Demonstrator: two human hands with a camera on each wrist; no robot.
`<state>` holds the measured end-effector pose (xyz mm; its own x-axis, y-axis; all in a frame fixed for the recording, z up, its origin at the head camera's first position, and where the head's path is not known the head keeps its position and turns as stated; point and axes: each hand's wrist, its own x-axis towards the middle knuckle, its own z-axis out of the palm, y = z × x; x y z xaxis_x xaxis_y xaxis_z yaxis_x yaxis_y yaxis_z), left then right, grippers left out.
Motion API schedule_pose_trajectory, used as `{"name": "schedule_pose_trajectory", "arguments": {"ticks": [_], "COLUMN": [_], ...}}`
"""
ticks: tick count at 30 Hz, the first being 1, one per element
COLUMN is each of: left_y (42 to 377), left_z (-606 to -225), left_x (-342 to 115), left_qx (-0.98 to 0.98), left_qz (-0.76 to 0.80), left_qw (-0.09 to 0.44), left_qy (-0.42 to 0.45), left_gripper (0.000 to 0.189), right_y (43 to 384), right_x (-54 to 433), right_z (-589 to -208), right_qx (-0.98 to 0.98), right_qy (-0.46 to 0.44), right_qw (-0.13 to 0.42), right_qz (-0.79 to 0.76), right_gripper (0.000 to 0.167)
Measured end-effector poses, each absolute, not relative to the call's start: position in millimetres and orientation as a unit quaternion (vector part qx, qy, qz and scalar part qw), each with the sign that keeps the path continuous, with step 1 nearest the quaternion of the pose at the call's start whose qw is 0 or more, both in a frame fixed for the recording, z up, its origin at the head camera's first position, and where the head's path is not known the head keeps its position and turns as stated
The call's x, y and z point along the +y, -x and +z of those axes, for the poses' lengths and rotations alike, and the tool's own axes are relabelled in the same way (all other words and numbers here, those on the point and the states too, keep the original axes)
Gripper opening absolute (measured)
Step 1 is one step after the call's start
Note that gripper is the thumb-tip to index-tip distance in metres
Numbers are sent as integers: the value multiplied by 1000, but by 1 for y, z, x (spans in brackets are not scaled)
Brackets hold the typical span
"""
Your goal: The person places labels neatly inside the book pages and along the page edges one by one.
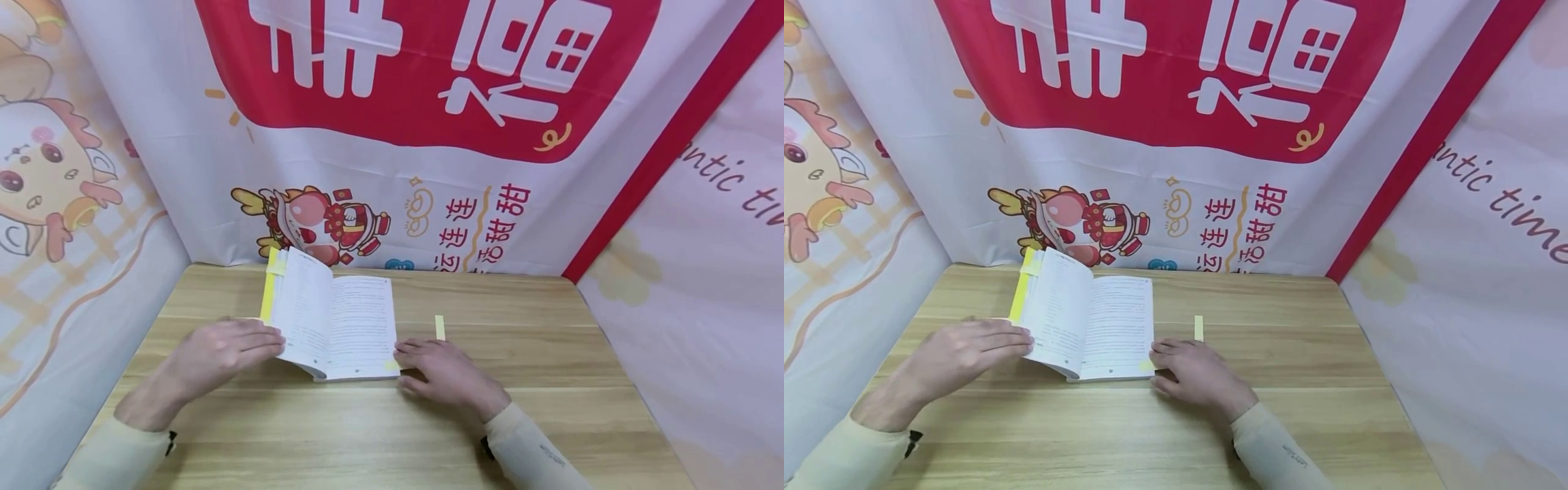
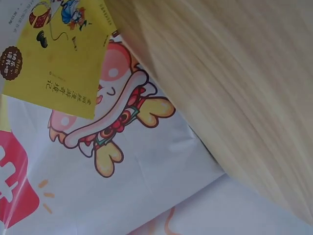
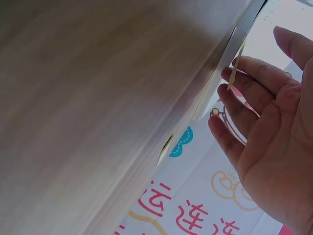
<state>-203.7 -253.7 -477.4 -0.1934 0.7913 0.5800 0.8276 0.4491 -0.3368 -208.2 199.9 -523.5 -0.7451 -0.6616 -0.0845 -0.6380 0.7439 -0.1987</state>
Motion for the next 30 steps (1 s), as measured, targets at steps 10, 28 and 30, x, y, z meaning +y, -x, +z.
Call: {"name": "schedule_pose_trajectory", "arguments": {"ticks": [10,28,30], "left_y": [206,215,216], "left_z": [-469,-463,-464], "left_x": [-257,-221,-216], "left_qx": [-769,-758,-755], "left_qz": [-20,-26,-19], "left_qw": [374,362,364], "left_qy": [518,543,546], "left_gripper": [43,32,33], "right_y": [215,238,240], "right_x": [185,208,212], "right_z": [-520,-497,-494], "right_qx": [925,933,934], "right_qy": [355,322,320], "right_qw": [92,59,50], "right_qz": [-100,-147,-150], "right_gripper": [53,44,46]}}
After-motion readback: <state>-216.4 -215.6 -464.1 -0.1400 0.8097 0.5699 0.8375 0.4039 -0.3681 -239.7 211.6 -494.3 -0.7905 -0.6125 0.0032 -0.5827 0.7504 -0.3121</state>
